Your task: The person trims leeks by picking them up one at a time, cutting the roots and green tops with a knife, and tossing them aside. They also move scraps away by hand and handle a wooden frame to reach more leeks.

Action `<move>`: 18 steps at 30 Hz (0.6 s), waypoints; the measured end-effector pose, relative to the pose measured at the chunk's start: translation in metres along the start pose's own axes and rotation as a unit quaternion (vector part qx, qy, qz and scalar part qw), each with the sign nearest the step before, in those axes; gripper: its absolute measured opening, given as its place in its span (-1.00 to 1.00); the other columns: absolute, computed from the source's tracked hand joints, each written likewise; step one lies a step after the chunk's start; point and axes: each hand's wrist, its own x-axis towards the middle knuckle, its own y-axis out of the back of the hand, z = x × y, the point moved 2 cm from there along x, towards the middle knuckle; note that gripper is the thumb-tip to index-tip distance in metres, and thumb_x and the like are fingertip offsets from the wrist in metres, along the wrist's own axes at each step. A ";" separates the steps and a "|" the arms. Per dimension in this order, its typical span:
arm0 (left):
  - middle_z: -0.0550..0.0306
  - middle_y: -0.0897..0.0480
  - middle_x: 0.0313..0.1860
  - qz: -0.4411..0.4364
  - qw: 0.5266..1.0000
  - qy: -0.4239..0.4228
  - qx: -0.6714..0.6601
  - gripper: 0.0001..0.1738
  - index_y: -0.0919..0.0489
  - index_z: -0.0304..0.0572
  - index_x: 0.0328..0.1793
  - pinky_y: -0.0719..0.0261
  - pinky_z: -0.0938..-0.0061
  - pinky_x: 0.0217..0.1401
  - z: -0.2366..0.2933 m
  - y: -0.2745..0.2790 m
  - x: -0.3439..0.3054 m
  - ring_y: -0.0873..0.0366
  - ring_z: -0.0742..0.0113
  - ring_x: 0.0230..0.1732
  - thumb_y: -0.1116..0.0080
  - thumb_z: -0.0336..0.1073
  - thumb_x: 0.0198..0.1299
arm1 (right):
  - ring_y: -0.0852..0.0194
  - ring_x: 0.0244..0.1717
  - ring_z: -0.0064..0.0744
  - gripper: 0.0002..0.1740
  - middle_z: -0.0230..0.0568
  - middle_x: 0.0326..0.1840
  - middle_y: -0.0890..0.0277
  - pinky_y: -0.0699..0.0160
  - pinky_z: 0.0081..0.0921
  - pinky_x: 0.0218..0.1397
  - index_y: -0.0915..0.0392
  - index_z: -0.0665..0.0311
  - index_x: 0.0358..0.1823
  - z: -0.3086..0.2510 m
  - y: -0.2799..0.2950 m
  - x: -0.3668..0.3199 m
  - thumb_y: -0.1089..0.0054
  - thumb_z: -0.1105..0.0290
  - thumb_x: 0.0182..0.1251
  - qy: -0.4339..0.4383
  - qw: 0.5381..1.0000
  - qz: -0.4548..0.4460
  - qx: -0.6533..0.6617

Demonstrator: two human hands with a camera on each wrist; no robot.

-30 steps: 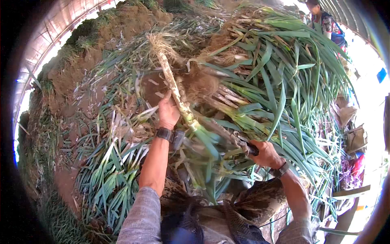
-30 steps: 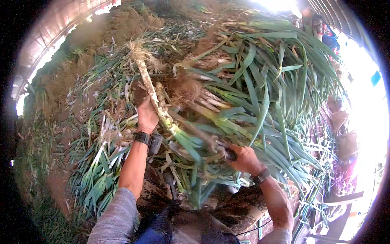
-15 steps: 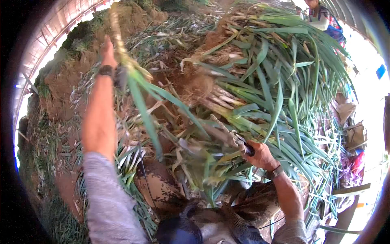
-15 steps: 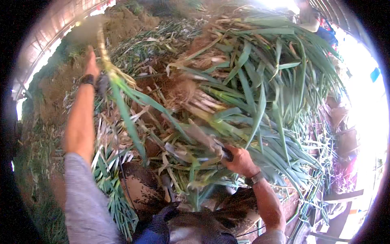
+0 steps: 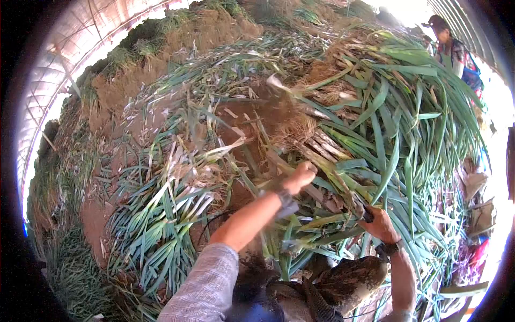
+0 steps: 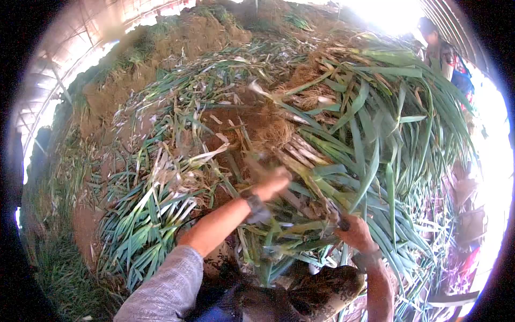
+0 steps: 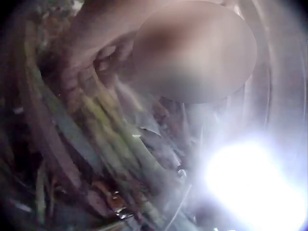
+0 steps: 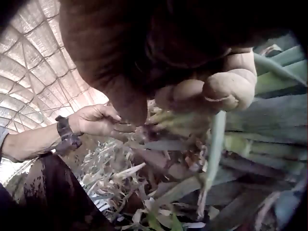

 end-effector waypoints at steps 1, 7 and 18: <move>0.12 -0.58 -0.20 -0.024 0.999 -0.019 -0.043 -0.85 -0.56 -0.19 -0.13 -0.53 0.48 -0.14 -0.019 -0.008 0.010 -0.53 0.33 -0.16 -0.11 -0.47 0.17 | -0.68 -0.26 0.03 -0.58 0.04 -0.32 -0.66 -0.60 -0.12 -0.14 -0.64 0.22 -0.04 -0.004 0.005 -0.003 -0.38 0.15 0.12 0.001 1.000 -0.001 -0.002; 0.17 -0.66 -0.27 -0.060 0.968 -0.045 -0.238 -0.90 -0.60 -0.14 -0.19 -0.64 0.39 -0.17 -0.090 -0.028 0.061 -0.63 0.36 -0.27 -0.14 -0.31 0.33 | -0.59 -0.38 0.10 -0.53 0.03 -0.48 -0.58 -0.51 -0.06 -0.27 -0.64 0.24 -0.09 -0.001 0.027 -0.031 -0.42 0.05 0.11 -0.096 0.985 -0.045 -0.136; 0.09 -0.57 0.15 0.010 0.902 0.024 -0.430 -0.57 -0.46 -0.10 0.26 -0.66 0.12 0.11 -0.091 -0.048 0.083 -0.57 0.16 0.13 -0.13 -0.12 0.33 | -0.61 -0.17 0.18 -0.60 0.10 -0.28 -0.63 -0.57 -0.01 -0.06 -0.63 0.21 -0.09 0.010 0.034 -0.012 -0.33 0.19 0.05 -0.066 0.987 -0.031 -0.145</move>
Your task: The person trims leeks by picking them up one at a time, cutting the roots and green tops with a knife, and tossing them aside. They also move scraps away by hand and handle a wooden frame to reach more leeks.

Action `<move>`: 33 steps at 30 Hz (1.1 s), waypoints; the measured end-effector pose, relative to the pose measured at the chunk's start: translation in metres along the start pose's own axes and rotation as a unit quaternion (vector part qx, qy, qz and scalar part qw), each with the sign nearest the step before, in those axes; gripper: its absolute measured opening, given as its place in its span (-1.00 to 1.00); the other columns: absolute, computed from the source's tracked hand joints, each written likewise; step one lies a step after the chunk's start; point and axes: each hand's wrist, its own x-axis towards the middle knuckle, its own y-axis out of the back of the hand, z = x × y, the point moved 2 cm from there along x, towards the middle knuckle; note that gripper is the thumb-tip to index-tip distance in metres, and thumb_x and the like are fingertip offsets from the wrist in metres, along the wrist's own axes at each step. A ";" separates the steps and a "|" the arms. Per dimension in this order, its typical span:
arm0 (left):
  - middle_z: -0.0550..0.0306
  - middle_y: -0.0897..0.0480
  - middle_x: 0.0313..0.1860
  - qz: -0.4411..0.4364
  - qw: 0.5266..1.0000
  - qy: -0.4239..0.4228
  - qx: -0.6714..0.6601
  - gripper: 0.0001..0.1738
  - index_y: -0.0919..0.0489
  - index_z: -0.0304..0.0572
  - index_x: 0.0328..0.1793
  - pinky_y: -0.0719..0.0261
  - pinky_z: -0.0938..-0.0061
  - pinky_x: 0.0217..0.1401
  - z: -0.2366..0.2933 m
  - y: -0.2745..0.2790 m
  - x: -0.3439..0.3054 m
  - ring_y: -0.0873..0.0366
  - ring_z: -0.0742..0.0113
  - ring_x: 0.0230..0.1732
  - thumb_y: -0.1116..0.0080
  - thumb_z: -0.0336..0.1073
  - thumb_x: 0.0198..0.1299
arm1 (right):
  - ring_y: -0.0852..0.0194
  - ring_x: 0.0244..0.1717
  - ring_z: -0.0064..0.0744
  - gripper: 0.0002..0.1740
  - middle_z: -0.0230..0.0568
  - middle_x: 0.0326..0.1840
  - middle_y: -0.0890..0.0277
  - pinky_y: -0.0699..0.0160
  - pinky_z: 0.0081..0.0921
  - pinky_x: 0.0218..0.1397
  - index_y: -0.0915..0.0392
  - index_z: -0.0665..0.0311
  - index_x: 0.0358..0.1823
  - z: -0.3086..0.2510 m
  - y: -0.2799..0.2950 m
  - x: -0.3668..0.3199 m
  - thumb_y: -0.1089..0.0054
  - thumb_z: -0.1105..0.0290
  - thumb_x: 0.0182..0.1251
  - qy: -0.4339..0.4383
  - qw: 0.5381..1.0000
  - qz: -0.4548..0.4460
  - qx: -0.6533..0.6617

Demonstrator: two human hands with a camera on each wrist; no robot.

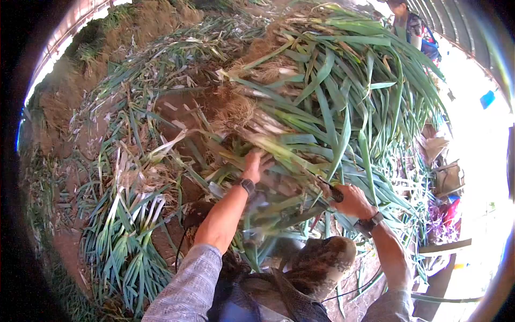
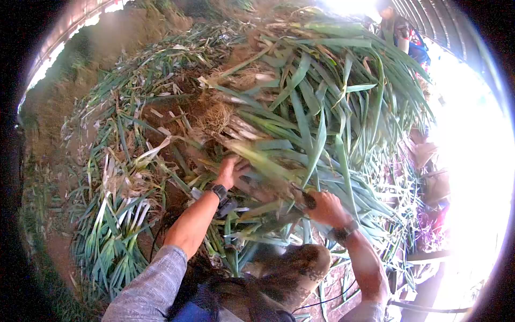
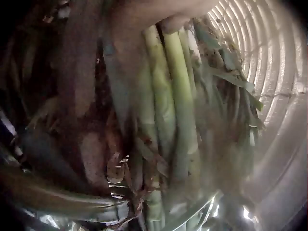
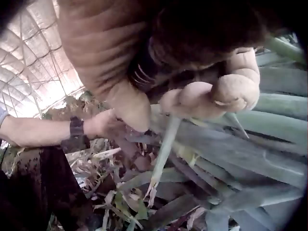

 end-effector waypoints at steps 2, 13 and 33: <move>0.10 -0.57 0.14 -0.005 1.000 -0.002 -0.019 -0.58 -0.46 -0.10 0.25 -0.64 0.11 0.13 0.001 0.000 0.000 -0.57 0.15 0.13 -0.14 -0.14 0.32 | -0.62 -0.17 0.17 -0.60 0.09 -0.29 -0.63 -0.57 -0.01 -0.06 -0.63 0.22 -0.09 0.004 0.002 0.001 -0.34 0.19 0.05 0.017 1.000 0.006 0.004; 0.18 -0.58 0.03 -0.046 0.996 -0.053 -0.049 -0.71 -0.56 -0.06 0.07 -0.58 0.13 0.08 0.012 -0.020 -0.003 -0.51 0.23 0.08 -0.16 -0.15 0.29 | -0.63 -0.21 0.09 -0.51 0.07 -0.30 -0.64 -0.57 -0.11 -0.07 -0.63 0.23 -0.02 0.027 0.010 -0.018 -0.38 0.15 0.03 -0.004 0.999 -0.012 0.037; -0.03 -0.55 0.18 0.239 0.951 -0.142 0.137 -0.07 -0.53 -0.29 0.20 -0.50 0.21 0.16 0.109 -0.019 -0.023 -0.49 0.25 0.08 -0.33 0.42 0.03 | -0.60 -0.31 0.02 -0.57 -0.01 -0.40 -0.60 -0.52 -0.16 -0.20 -0.61 0.28 -0.09 0.005 0.034 -0.059 -0.43 0.18 0.07 -0.010 0.994 -0.046 0.101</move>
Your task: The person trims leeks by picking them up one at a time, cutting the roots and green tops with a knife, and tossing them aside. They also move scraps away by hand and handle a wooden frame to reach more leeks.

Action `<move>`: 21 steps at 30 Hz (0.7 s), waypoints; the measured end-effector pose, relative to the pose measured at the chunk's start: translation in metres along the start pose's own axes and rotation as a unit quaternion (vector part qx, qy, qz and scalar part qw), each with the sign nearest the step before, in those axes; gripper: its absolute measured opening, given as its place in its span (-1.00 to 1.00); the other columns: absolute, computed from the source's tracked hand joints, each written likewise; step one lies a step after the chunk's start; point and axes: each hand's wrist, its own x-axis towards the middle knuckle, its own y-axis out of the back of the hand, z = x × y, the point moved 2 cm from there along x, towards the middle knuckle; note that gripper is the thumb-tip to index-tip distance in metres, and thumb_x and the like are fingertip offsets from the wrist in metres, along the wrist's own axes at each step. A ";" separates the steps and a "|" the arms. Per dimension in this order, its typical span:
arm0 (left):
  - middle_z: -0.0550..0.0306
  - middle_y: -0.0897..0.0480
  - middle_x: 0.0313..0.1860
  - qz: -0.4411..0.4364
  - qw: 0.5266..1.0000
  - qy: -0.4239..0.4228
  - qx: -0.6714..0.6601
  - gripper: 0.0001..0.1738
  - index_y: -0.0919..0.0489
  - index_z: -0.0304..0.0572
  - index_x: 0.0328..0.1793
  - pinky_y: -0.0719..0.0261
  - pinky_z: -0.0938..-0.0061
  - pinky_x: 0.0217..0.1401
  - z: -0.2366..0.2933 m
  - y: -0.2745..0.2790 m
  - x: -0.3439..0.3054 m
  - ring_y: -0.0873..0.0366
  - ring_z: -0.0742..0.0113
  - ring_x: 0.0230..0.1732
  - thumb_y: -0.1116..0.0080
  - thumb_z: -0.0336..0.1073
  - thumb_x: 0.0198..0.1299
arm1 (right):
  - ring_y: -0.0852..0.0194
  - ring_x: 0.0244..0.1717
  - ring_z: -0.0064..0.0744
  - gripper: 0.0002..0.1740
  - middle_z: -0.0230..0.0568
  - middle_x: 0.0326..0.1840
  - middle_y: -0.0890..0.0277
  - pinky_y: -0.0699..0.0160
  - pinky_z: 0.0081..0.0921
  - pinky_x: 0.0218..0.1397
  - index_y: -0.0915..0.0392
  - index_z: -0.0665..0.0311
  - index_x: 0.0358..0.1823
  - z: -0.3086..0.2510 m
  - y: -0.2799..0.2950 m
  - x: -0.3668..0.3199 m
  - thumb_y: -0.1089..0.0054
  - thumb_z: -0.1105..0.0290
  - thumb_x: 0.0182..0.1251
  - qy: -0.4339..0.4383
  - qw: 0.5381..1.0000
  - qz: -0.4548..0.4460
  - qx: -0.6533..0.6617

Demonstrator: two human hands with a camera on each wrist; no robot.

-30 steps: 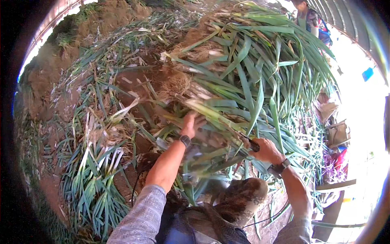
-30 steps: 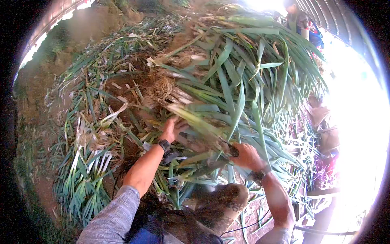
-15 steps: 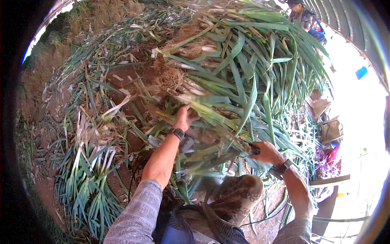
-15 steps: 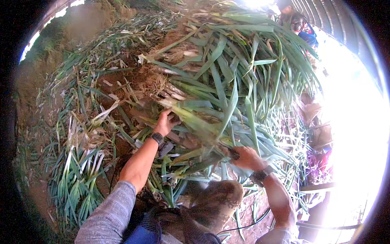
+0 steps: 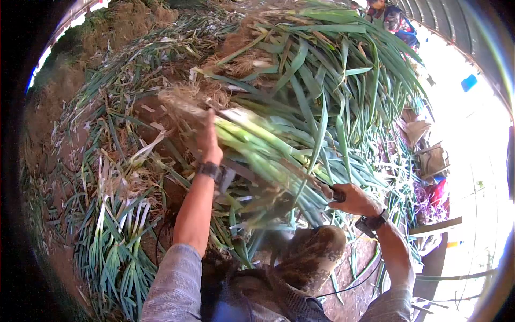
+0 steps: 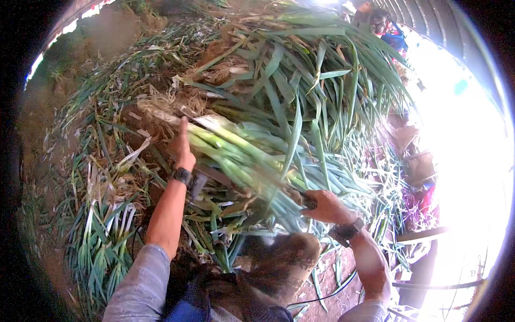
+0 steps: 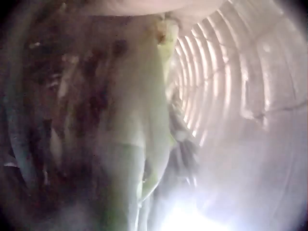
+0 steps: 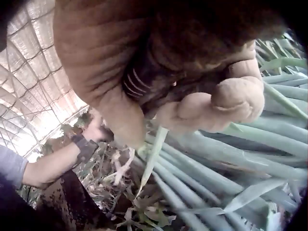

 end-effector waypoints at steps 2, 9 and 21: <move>-0.11 -0.35 0.49 -0.044 0.992 -0.118 0.017 0.05 -0.36 -0.19 0.49 -0.49 0.24 0.20 -0.066 0.027 0.068 -0.41 0.13 0.28 -0.27 0.44 0.07 | -0.60 -0.29 0.04 -0.59 0.01 -0.40 -0.60 -0.53 -0.16 -0.19 -0.60 0.26 -0.11 0.006 0.001 0.002 -0.44 0.20 0.06 0.009 0.999 0.008 -0.035; 0.03 -0.45 0.29 -0.317 0.934 0.150 -0.066 -0.34 -0.39 -0.13 0.41 -0.32 0.09 0.39 -0.050 0.014 -0.028 -0.33 0.08 0.33 -0.20 0.04 0.29 | -0.61 -0.25 0.11 -0.62 0.02 -0.36 -0.61 -0.53 -0.04 -0.19 -0.59 0.23 -0.17 -0.008 -0.013 0.013 -0.38 0.13 0.10 0.051 0.996 0.027 -0.065; -0.04 -0.53 0.27 -0.258 0.962 0.087 0.028 -0.34 -0.43 -0.21 0.39 -0.67 0.25 0.07 -0.080 0.047 -0.048 -0.54 0.14 0.21 -0.30 -0.03 0.27 | -0.63 -0.13 0.14 -0.56 0.11 -0.22 -0.63 -0.56 0.03 -0.04 -0.58 0.22 -0.01 -0.034 -0.069 0.089 -0.25 0.13 0.13 0.087 0.986 0.024 -0.142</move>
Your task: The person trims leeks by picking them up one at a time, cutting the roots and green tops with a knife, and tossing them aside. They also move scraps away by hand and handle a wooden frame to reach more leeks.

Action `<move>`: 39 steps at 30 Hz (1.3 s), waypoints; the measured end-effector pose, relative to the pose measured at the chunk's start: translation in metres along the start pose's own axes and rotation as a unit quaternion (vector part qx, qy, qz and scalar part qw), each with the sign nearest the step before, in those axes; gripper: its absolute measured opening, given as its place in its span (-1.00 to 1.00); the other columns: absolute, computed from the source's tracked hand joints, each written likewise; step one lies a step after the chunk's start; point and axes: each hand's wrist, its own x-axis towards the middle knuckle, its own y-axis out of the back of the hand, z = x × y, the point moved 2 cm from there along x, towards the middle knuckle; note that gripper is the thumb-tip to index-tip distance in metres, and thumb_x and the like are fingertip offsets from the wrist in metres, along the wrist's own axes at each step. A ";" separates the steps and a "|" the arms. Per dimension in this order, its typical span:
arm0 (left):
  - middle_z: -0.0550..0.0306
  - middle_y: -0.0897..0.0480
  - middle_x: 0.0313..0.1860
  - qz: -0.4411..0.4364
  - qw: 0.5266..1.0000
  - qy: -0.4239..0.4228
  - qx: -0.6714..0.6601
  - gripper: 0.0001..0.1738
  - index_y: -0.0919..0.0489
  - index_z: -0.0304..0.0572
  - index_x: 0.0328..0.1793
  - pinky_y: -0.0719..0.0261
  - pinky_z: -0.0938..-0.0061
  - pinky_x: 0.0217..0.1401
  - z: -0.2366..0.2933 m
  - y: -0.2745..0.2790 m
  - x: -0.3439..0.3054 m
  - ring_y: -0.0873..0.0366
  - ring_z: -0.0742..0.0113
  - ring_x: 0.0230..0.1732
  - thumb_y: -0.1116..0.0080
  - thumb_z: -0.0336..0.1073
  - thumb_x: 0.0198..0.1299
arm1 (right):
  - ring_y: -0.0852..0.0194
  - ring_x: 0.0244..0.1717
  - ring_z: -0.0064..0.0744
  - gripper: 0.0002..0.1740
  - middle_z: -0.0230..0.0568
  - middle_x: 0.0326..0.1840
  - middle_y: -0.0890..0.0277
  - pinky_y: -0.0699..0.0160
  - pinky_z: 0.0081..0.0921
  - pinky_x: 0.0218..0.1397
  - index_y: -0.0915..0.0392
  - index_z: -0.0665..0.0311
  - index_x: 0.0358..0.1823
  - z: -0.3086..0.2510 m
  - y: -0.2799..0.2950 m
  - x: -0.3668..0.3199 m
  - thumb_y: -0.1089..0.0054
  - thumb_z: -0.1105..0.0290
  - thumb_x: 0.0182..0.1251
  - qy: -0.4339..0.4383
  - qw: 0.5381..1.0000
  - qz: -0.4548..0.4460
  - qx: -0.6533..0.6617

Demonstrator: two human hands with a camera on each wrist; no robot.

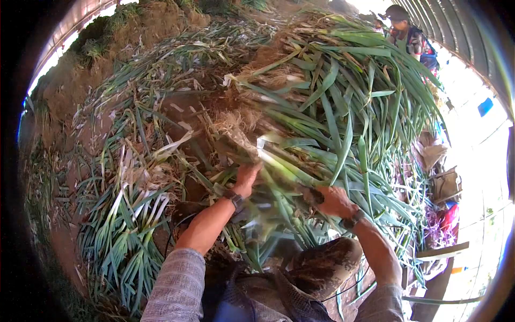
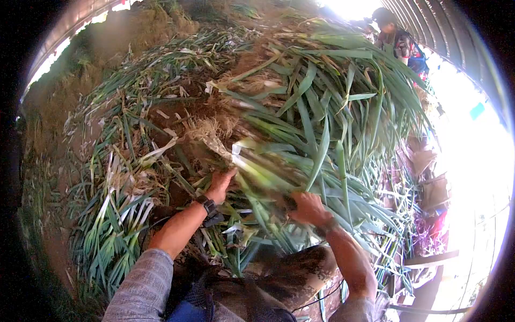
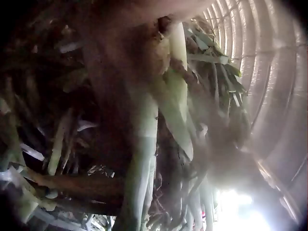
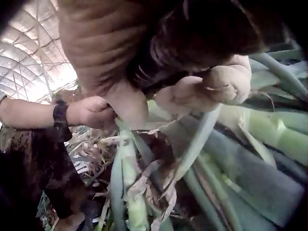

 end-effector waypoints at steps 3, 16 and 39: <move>0.16 -0.57 -0.17 0.133 0.991 0.020 0.003 -0.60 -0.54 -0.24 0.03 -0.66 0.22 -0.36 0.015 -0.009 -0.016 -0.55 0.26 -0.31 -0.33 -0.12 0.24 | -0.66 -0.21 0.10 -0.58 0.08 -0.26 -0.65 -0.60 -0.01 -0.11 -0.63 0.22 -0.08 -0.012 0.023 0.021 -0.28 0.10 0.11 -0.018 1.000 -0.011 0.001; 0.07 -0.54 -0.04 0.279 0.947 -0.067 -0.143 -0.47 -0.55 -0.25 0.05 -0.55 0.10 -0.03 0.068 0.053 0.032 -0.57 0.19 -0.09 -0.40 0.02 0.18 | -0.65 -0.18 0.11 -0.52 0.03 -0.26 -0.67 -0.61 -0.07 -0.06 -0.63 0.12 0.03 -0.007 -0.019 0.039 -0.32 0.08 0.09 -0.046 0.997 0.042 0.038; 0.07 -0.63 0.05 0.124 0.990 -0.037 -0.062 -0.33 -0.49 -0.12 0.25 -0.58 0.05 0.01 0.084 0.040 -0.004 -0.61 0.14 0.01 -0.29 0.19 0.21 | -0.65 -0.23 0.16 -0.63 0.12 -0.33 -0.64 -0.60 0.02 -0.12 -0.60 0.23 -0.06 -0.031 -0.027 -0.010 -0.24 0.15 0.20 0.034 0.989 0.081 0.123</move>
